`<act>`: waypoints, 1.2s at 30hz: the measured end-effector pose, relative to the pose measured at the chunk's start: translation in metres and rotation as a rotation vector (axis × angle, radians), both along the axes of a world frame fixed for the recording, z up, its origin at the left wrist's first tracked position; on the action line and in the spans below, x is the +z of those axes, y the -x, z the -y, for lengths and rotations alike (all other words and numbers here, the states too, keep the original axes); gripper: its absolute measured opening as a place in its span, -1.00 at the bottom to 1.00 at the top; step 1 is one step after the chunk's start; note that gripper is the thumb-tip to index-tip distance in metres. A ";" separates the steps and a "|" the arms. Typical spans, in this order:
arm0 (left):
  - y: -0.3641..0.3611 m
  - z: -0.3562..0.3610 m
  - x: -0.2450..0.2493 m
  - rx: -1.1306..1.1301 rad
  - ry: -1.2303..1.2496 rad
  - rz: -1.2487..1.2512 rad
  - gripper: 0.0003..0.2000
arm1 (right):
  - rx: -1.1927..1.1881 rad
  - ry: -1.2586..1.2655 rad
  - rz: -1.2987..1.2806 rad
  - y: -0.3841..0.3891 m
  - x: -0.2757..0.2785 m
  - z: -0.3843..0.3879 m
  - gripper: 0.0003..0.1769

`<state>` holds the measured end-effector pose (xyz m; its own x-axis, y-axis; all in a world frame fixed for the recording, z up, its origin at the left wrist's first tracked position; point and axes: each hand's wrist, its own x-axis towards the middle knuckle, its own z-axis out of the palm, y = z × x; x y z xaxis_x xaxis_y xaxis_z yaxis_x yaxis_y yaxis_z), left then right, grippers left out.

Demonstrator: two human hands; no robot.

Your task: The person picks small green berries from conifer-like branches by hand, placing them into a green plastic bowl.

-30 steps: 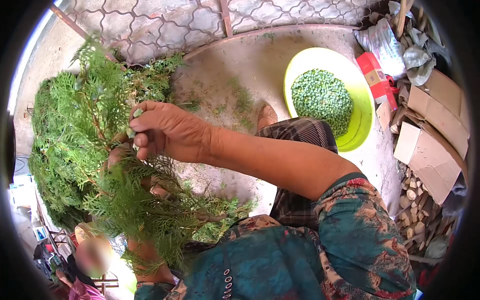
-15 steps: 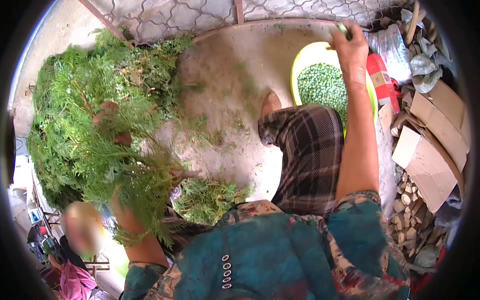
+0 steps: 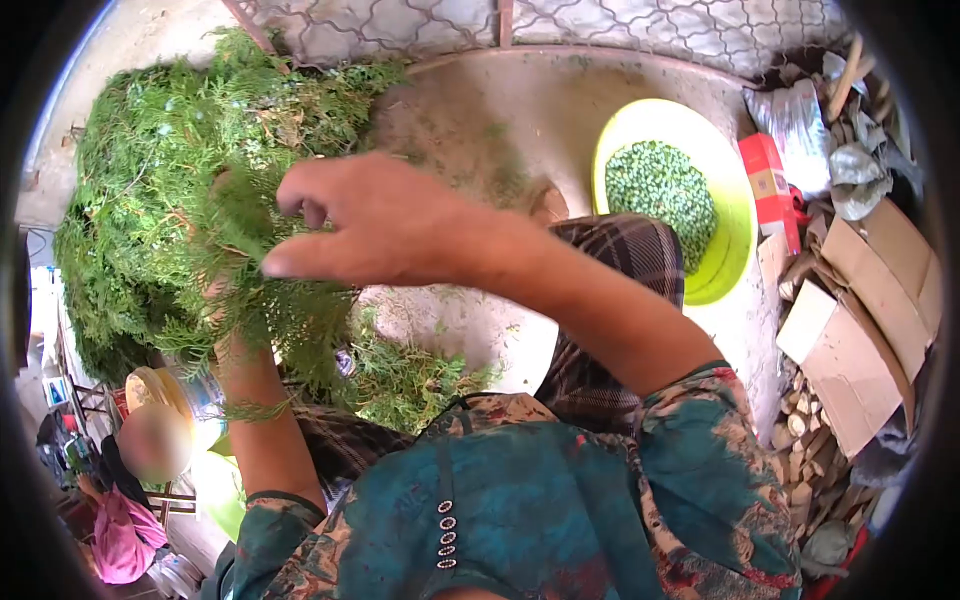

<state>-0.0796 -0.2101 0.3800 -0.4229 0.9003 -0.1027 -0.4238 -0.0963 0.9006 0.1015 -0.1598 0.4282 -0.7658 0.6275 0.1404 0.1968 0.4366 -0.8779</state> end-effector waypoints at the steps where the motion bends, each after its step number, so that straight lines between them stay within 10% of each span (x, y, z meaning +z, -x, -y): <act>1: 0.001 -0.002 0.001 0.034 0.002 -0.055 -0.71 | 0.006 -0.009 -0.003 0.011 -0.004 0.001 -0.48; 6: 0.025 -0.017 -0.019 0.114 0.087 0.054 -0.81 | 0.007 -0.245 0.080 0.043 -0.054 0.004 -0.62; 7: 0.038 -0.024 -0.025 -0.084 -0.158 0.781 -0.82 | -0.086 -0.191 -0.072 0.045 -0.059 0.003 -0.65; 18: 0.022 -0.005 0.011 -0.087 -0.183 0.466 -0.76 | 0.015 0.471 -0.381 0.013 -0.039 -0.011 -0.70; 20: 0.020 -0.004 0.017 -0.027 -0.103 0.317 -0.77 | -0.123 -0.901 -0.255 0.002 -0.060 -0.022 -0.61; 21: 0.020 -0.003 0.018 -0.036 -0.094 0.305 -0.76 | -0.118 -0.929 -0.273 0.007 -0.056 -0.025 -0.61; 25: 0.017 -0.006 0.023 0.020 -0.077 0.248 -0.69 | -0.090 0.029 -0.160 0.017 -0.052 -0.015 -0.69; 30: 0.004 -0.008 0.018 0.203 0.070 0.061 -0.62 | 0.016 -0.029 -0.153 0.017 -0.075 -0.008 -0.76; 32: -0.003 -0.007 0.022 0.226 0.044 -0.021 -0.67 | 0.045 -0.323 0.253 0.008 -0.064 -0.011 -0.78; 33: -0.007 -0.005 0.022 0.248 0.015 -0.074 -0.70 | -0.015 -0.527 0.063 0.005 -0.070 -0.023 -0.78; 36: -0.013 -0.001 0.025 0.199 -0.014 -0.168 -0.78 | -0.183 0.039 -0.228 -0.001 -0.026 -0.034 -0.83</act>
<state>-0.0670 -0.2094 0.4046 -0.6021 0.7984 -0.0042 -0.2401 -0.1761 0.9546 0.1023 -0.1260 0.4021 -0.5909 0.7607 0.2688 0.0647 0.3768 -0.9241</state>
